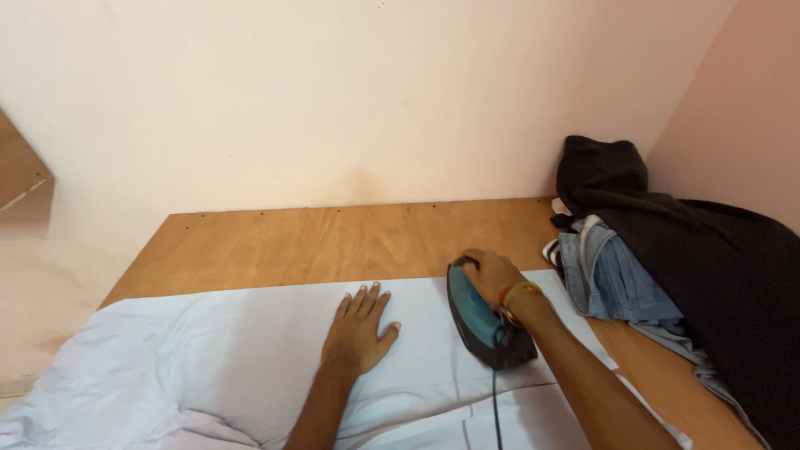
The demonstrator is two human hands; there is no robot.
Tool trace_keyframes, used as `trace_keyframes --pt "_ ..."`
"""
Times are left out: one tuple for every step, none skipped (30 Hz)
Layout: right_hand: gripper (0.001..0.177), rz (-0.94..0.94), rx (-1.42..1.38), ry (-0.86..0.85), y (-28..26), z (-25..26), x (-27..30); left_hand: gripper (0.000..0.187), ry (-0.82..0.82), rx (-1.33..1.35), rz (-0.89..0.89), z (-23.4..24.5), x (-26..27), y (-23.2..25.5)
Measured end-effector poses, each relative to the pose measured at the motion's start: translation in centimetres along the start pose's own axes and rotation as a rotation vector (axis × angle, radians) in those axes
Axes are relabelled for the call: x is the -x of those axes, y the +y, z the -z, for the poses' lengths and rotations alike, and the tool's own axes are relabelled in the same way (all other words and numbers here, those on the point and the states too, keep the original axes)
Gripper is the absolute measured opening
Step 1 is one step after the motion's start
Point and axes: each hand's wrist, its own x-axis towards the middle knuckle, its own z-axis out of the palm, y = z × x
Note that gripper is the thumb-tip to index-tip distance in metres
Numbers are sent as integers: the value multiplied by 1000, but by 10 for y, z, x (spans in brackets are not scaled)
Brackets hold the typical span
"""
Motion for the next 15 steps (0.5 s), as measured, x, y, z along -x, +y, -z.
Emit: trace_keyframes --pt "40 135 18 51 8 5 14 70 2 -2 2 0 -1 0" --pt "38 271 35 102 10 9 21 70 -2 -2 8 0 -1 1" --pt "40 106 22 35 10 14 26 70 -6 -5 14 0 0 1" --pt "43 -58 7 -30 13 21 37 70 -10 -7 21 0 0 2" --pt "47 -220 -11 -97 13 24 42 70 -16 -2 29 1 0 3" --pt "47 -186 2 -80 14 26 40 70 -23 4 37 1 1 5" --pt "46 -151 13 -66 17 28 36 69 -31 9 49 2 2 6" --pt "46 -116 24 -52 22 28 30 69 -32 6 50 4 3 6" --pt "46 -125 46 -28 29 27 21 69 -31 3 49 5 3 7" --pt "47 -134 68 -5 37 25 11 69 -30 0 49 7 4 8" --pt "47 -142 91 20 45 25 -1 69 -34 5 56 8 4 9" --pt "47 -131 51 9 52 25 -13 69 -37 10 63 9 6 10" --pt "47 -122 12 -3 57 27 -24 69 -42 16 68 10 6 11" --pt "48 -113 -27 -15 61 28 -32 69 -33 13 69 12 6 10" --pt "48 -151 -17 -30 63 29 -35 68 -30 11 68 12 6 10"
